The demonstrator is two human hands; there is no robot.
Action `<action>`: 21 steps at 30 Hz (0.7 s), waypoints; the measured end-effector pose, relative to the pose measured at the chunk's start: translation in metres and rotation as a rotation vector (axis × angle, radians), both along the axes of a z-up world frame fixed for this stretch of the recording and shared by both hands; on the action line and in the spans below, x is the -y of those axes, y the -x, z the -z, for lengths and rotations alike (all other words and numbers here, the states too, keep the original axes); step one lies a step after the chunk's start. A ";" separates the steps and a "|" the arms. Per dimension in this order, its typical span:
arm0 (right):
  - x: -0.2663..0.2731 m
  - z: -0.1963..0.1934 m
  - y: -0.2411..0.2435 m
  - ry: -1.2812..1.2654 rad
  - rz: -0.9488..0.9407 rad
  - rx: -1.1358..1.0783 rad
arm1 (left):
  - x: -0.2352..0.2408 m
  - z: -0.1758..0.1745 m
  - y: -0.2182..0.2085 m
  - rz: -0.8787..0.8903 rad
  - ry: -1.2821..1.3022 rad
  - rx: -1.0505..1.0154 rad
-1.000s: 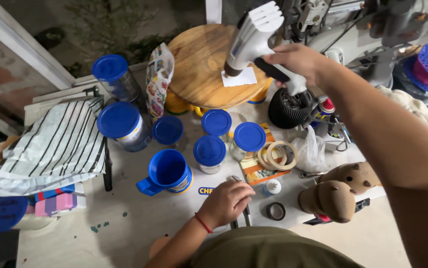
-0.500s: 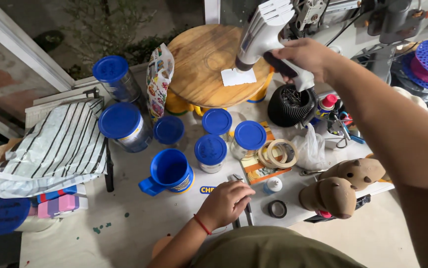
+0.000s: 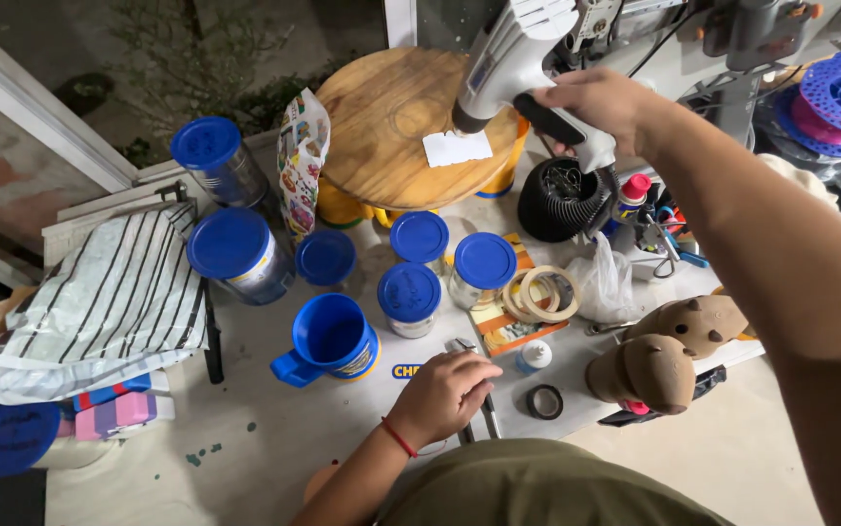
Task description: Apply a vinyl sticker to a plastic frame using a heat gun and adhesive.
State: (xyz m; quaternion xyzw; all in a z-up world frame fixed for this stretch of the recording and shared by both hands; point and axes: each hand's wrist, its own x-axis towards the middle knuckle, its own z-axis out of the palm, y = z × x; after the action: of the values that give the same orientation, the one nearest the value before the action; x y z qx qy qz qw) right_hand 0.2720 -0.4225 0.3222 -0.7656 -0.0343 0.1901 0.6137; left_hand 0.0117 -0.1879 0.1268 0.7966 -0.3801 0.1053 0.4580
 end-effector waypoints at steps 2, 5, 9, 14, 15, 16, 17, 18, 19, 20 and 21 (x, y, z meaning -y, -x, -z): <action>-0.003 -0.010 0.007 0.064 0.010 -0.001 | -0.001 -0.003 0.000 0.006 0.000 0.028; 0.003 -0.002 -0.001 0.079 0.010 -0.010 | -0.004 -0.004 0.002 -0.005 -0.012 0.042; -0.001 0.001 -0.002 0.036 0.088 -0.004 | -0.008 -0.003 0.002 -0.028 -0.040 0.010; -0.017 -0.001 0.011 0.041 0.013 0.019 | -0.009 0.000 0.002 -0.016 -0.065 0.000; -0.020 -0.001 0.013 0.068 -0.009 0.022 | -0.009 -0.001 0.002 -0.012 -0.067 -0.002; -0.021 -0.004 0.017 0.068 -0.011 0.023 | -0.010 -0.001 0.002 -0.013 -0.067 -0.002; -0.023 -0.008 0.021 0.083 -0.051 0.038 | -0.010 -0.001 0.003 -0.017 -0.067 -0.002; -0.024 -0.011 0.024 0.099 -0.090 0.053 | -0.010 -0.001 0.003 -0.021 -0.068 -0.002; -0.023 -0.009 0.023 0.099 -0.092 0.054 | -0.011 -0.001 0.002 -0.022 -0.067 -0.001; -0.022 -0.008 0.022 0.097 -0.098 0.041 | -0.012 -0.001 0.002 -0.018 -0.057 0.006; -0.021 -0.007 0.021 0.095 -0.105 0.030 | -0.012 -0.001 0.001 -0.013 -0.046 0.015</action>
State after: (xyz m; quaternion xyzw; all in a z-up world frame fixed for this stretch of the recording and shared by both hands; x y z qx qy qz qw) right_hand 0.2507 -0.4018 0.3296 -0.7938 -0.0745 0.2118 0.5652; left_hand 0.0104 -0.1757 0.1274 0.8085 -0.3809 0.1056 0.4360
